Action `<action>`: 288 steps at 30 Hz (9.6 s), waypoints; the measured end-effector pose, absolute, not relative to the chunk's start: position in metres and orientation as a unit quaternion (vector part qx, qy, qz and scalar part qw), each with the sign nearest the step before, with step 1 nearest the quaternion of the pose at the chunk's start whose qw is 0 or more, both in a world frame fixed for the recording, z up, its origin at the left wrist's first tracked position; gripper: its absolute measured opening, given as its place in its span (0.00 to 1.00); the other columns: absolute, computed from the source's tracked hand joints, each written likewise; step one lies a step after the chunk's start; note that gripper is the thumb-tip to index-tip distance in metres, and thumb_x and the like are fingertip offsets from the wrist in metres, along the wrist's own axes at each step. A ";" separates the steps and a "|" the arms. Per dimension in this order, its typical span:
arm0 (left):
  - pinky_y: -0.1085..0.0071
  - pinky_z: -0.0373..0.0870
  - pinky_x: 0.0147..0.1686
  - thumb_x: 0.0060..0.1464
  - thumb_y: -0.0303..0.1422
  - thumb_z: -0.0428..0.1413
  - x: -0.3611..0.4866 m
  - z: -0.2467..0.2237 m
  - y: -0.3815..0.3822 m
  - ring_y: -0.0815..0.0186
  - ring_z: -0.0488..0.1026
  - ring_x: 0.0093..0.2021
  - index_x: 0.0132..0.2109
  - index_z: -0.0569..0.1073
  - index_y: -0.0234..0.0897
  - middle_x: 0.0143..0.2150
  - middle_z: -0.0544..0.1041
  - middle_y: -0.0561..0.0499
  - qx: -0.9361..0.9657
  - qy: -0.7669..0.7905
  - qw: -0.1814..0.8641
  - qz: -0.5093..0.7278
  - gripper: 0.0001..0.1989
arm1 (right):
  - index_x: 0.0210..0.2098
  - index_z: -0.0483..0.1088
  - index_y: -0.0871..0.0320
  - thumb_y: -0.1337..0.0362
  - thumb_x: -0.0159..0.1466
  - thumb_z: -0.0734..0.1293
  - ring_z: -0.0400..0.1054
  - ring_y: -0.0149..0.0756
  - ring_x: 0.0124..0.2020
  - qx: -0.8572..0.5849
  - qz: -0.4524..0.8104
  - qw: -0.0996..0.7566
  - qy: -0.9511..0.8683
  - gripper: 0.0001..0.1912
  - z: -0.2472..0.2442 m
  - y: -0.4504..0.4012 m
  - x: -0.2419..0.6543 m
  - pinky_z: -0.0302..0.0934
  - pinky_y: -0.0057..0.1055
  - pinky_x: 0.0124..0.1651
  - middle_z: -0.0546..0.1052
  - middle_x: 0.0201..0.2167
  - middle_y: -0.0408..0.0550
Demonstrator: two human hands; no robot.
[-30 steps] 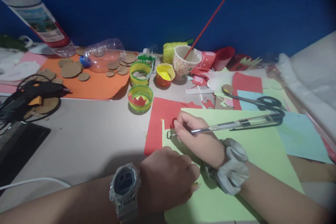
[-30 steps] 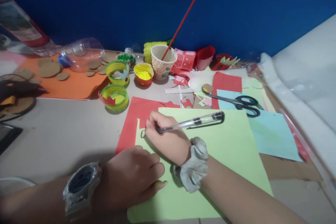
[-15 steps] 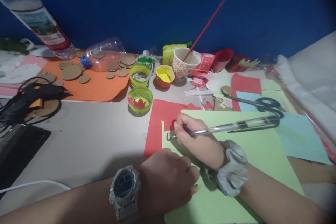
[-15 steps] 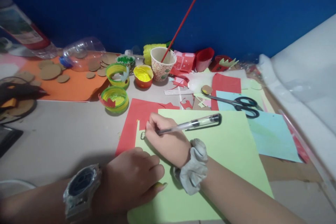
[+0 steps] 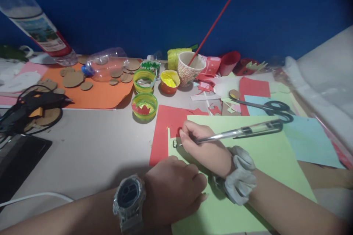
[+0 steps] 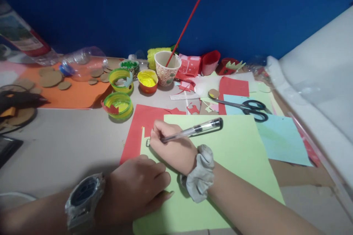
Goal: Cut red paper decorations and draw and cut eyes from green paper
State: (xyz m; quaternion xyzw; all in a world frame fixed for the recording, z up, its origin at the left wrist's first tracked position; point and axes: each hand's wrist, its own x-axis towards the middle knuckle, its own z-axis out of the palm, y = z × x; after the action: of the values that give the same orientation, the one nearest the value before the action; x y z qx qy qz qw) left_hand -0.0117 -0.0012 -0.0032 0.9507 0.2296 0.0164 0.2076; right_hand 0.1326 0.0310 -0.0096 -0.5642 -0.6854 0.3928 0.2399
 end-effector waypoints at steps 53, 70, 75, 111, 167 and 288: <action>0.66 0.62 0.26 0.59 0.37 0.48 -0.011 -0.003 -0.001 0.64 0.68 0.27 0.32 0.65 0.37 0.29 0.70 0.53 0.955 0.227 0.192 0.021 0.10 | 0.23 0.52 0.55 0.67 0.63 0.57 0.53 0.27 0.21 -0.571 0.379 0.255 -0.682 0.12 -0.009 0.033 0.132 0.50 0.26 0.25 0.58 0.18 0.35; 0.66 0.61 0.26 0.60 0.37 0.48 -0.012 -0.003 0.000 0.65 0.68 0.27 0.33 0.65 0.37 0.29 0.70 0.53 0.958 0.215 0.188 0.018 0.10 | 0.23 0.53 0.55 0.66 0.63 0.57 0.53 0.27 0.21 -0.576 0.391 0.257 -0.670 0.12 -0.009 0.031 0.132 0.49 0.26 0.25 0.59 0.18 0.36; 0.66 0.61 0.25 0.59 0.37 0.48 -0.012 -0.001 0.000 0.64 0.68 0.27 0.32 0.65 0.37 0.29 0.71 0.53 0.956 0.217 0.194 0.014 0.10 | 0.23 0.53 0.55 0.67 0.62 0.57 0.53 0.27 0.21 -0.582 0.378 0.256 -0.672 0.12 -0.009 0.031 0.132 0.49 0.27 0.26 0.59 0.18 0.36; 0.66 0.62 0.26 0.60 0.35 0.47 -0.012 -0.003 0.000 0.64 0.69 0.27 0.32 0.65 0.37 0.30 0.71 0.53 0.954 0.215 0.206 0.023 0.10 | 0.23 0.53 0.55 0.68 0.62 0.58 0.53 0.27 0.21 -0.570 0.382 0.253 -0.682 0.12 -0.008 0.032 0.133 0.50 0.26 0.25 0.58 0.19 0.36; 0.66 0.62 0.24 0.60 0.36 0.47 -0.012 -0.005 0.000 0.63 0.68 0.26 0.34 0.66 0.37 0.30 0.71 0.53 0.958 0.204 0.202 0.024 0.09 | 0.23 0.53 0.56 0.68 0.62 0.58 0.53 0.25 0.21 -0.573 0.371 0.263 -0.682 0.12 -0.011 0.033 0.134 0.51 0.24 0.24 0.58 0.18 0.35; 0.67 0.62 0.26 0.60 0.37 0.47 -0.012 -0.004 -0.001 0.64 0.68 0.26 0.33 0.65 0.37 0.29 0.70 0.54 0.957 0.216 0.191 0.021 0.10 | 0.22 0.53 0.56 0.67 0.62 0.58 0.52 0.26 0.20 -0.582 0.382 0.260 -0.669 0.12 -0.008 0.033 0.131 0.49 0.25 0.24 0.58 0.17 0.35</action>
State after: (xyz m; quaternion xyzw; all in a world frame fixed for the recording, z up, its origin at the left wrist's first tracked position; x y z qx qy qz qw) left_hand -0.0120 -0.0006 -0.0042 0.9572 0.2162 0.0212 0.1915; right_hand 0.1313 0.0333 -0.0078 -0.5821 -0.6692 0.3818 0.2599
